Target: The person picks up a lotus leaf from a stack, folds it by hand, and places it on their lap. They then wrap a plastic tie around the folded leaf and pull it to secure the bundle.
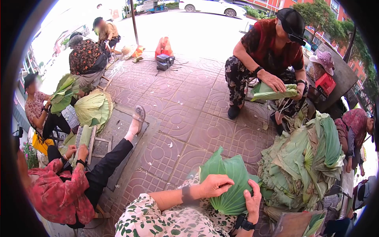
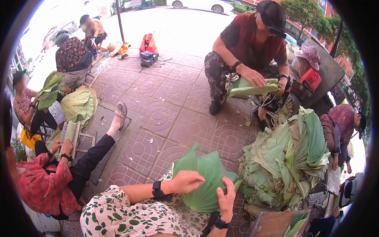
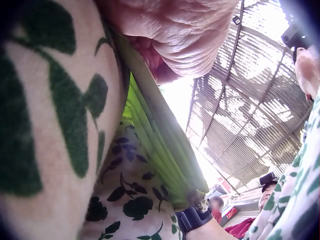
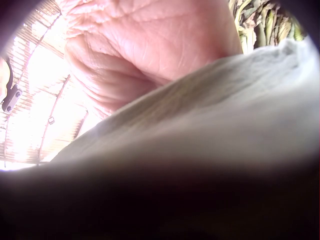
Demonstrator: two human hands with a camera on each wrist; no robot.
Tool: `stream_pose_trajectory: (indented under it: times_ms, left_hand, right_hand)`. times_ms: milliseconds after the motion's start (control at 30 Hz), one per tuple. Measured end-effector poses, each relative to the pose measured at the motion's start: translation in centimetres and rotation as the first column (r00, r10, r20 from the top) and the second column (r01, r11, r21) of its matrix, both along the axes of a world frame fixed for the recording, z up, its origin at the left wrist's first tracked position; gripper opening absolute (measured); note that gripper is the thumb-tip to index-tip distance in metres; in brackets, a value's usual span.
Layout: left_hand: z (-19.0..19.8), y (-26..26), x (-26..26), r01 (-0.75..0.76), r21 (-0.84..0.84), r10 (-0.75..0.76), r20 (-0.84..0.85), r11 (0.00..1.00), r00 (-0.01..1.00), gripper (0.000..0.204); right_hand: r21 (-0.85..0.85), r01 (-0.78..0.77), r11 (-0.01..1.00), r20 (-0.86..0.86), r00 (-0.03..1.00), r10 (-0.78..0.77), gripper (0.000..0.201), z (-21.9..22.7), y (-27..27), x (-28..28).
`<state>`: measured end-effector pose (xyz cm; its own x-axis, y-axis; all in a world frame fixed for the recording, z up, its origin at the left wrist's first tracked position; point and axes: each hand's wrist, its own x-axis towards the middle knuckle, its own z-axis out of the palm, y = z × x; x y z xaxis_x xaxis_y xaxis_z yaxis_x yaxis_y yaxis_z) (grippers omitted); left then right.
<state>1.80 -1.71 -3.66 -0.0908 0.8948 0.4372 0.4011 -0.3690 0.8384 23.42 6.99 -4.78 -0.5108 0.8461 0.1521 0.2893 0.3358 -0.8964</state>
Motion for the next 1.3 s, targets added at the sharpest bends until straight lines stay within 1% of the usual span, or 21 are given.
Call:
stream_pose_trajectory:
  times_ms: [833,967,1033,1067,1100,1133,1167,1200,1267,1300]
  left_hand:
    - [-0.1,0.1,0.0,-0.013,0.019,0.013,-0.009,1.000,1.000,0.016]
    - [0.0,0.1,0.0,-0.009,0.003,0.009,-0.013,1.000,1.000,0.016]
    - [0.1,0.1,0.0,-0.006,0.026,0.006,0.015,1.000,1.000,0.016]
    - [0.0,0.1,0.0,-0.013,0.024,0.013,0.011,1.000,1.000,0.016]
    - [-0.2,0.1,0.0,-0.007,0.008,0.007,0.005,1.000,1.000,0.016]
    - [-0.2,0.2,0.0,-0.002,-0.009,0.002,-0.001,1.000,1.000,0.015]
    - [-0.1,0.1,0.0,-0.008,-0.013,0.008,-0.006,1.000,1.000,0.015]
    - [0.0,0.1,0.0,-0.006,-0.004,0.006,0.001,1.000,1.000,0.015]
    - [0.2,0.0,0.0,0.017,-0.004,-0.017,0.000,1.000,1.000,0.015]
    - [0.2,0.0,0.0,-0.001,-0.003,0.001,-0.019,1.000,1.000,0.015]
  right_hand:
    - [0.004,-0.010,1.000,-0.011,1.000,0.010,0.050,-0.1,0.1,0.0]
    - [-0.011,-0.005,1.000,-0.017,1.000,0.005,0.050,0.2,0.0,0.0]
    - [-0.018,-0.009,1.000,-0.022,1.000,0.009,0.050,0.6,0.1,-0.1]
    - [-0.060,-0.033,0.998,-0.034,0.999,0.031,0.048,0.8,0.3,0.2]
    - [-0.103,-0.058,0.993,-0.046,0.997,0.054,0.047,0.9,0.6,0.5]
    - [-0.270,-0.045,0.962,-0.091,0.996,0.021,0.045,1.1,1.0,1.0]
    - [-0.263,-0.025,0.964,-0.150,0.989,-0.015,0.044,1.6,1.6,1.7]
    - [-0.260,0.000,0.966,-0.208,0.976,-0.056,0.044,3.7,1.9,1.9]
    - [-0.143,0.072,0.987,-0.345,0.931,-0.118,0.042,7.4,3.3,2.3]
    - [-0.099,0.056,0.994,-0.441,0.893,-0.094,0.040,9.7,3.7,2.5]
